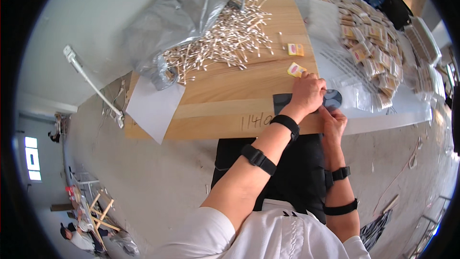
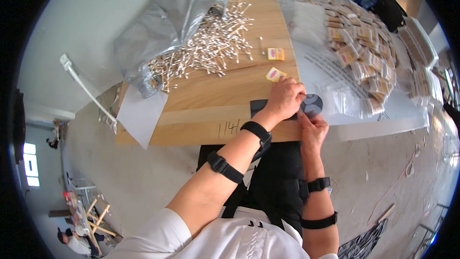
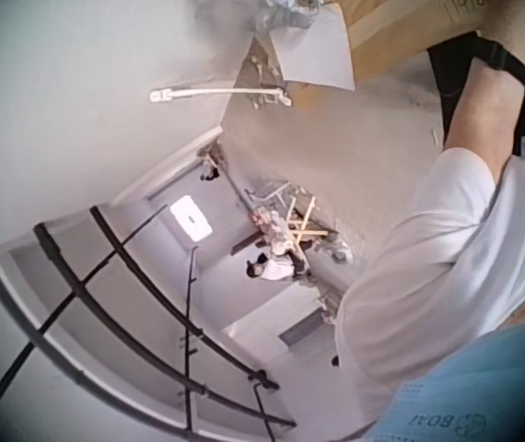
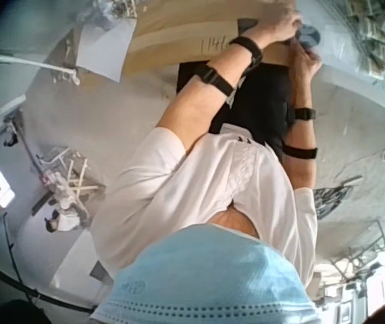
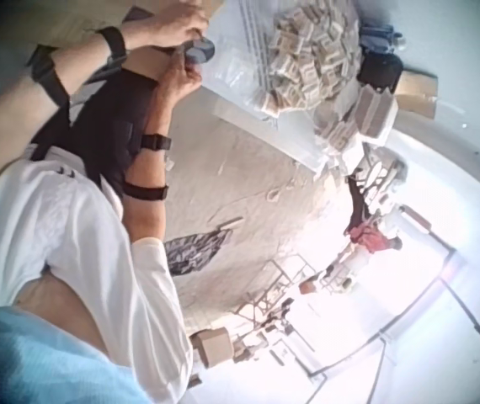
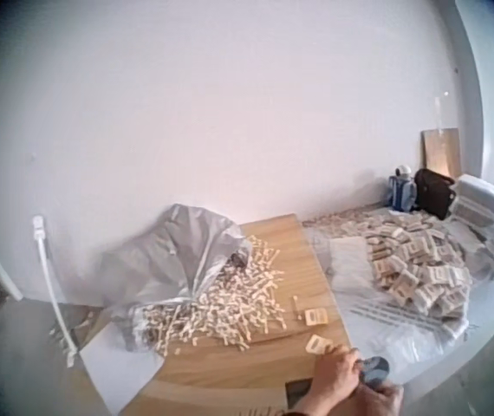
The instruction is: Gathering individual cotton swabs into small bundles and placing them into clear plastic bags.
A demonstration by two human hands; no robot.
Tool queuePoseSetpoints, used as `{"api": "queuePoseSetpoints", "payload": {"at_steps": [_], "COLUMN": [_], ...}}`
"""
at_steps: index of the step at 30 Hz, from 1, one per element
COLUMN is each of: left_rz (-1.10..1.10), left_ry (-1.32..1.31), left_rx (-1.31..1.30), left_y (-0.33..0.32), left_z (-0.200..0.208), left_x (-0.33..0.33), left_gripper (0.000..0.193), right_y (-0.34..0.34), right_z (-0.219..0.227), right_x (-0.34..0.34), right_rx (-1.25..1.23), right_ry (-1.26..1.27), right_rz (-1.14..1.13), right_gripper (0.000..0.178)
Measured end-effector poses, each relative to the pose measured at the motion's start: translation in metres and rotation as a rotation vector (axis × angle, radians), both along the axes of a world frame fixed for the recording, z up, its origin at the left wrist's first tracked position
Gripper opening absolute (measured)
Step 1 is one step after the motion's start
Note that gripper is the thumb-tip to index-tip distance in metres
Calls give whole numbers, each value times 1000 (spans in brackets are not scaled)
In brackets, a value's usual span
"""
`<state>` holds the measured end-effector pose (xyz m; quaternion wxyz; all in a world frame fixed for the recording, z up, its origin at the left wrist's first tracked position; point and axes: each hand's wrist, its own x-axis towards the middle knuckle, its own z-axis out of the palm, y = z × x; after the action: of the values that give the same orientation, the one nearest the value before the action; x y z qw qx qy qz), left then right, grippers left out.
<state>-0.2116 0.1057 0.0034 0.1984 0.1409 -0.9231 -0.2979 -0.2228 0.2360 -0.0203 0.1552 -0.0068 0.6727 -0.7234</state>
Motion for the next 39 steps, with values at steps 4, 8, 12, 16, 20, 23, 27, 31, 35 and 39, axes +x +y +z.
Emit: {"api": "queuePoseSetpoints", "payload": {"at_steps": [4,8,12,16,20,23,27,31,35,39], "left_rz": [-22,-15,23,328,616,629,478,409,459,488], "left_ry": [-109,-46,94,101,-186,-428,-373,-210,2,190], "left_rx": [-75,-145,-77,-124,-274,-164,-214,-167,-132,24], "left_y": [-9,-20,-51,-131,-185,-191,-154,-111,-93,-94], "left_z": [-2,-8,-10,-4,3,6,2,-4,-8,-11], "left_x": [14,25,40,87,119,125,121,146,185,215], "left_gripper": [7,4,17,34,53,60,54,59,65,64], "right_y": [8,2,8,13,31,26,-7,-52,-97,-131], "right_z": [-18,-25,-21,-1,-10,-3,22,36,32,24], "right_x": [1,2,3,23,30,36,41,37,35,50], "right_rx": [61,215,272,153,174,210,190,309,446,563], "right_ry": [54,330,331,192,267,439,509,501,788,882], "right_rz": [-59,-7,48,-30,-117,-32,147,419,541,616], "right_gripper": [17,18,18,14,9,7,8,23,37,44]}}
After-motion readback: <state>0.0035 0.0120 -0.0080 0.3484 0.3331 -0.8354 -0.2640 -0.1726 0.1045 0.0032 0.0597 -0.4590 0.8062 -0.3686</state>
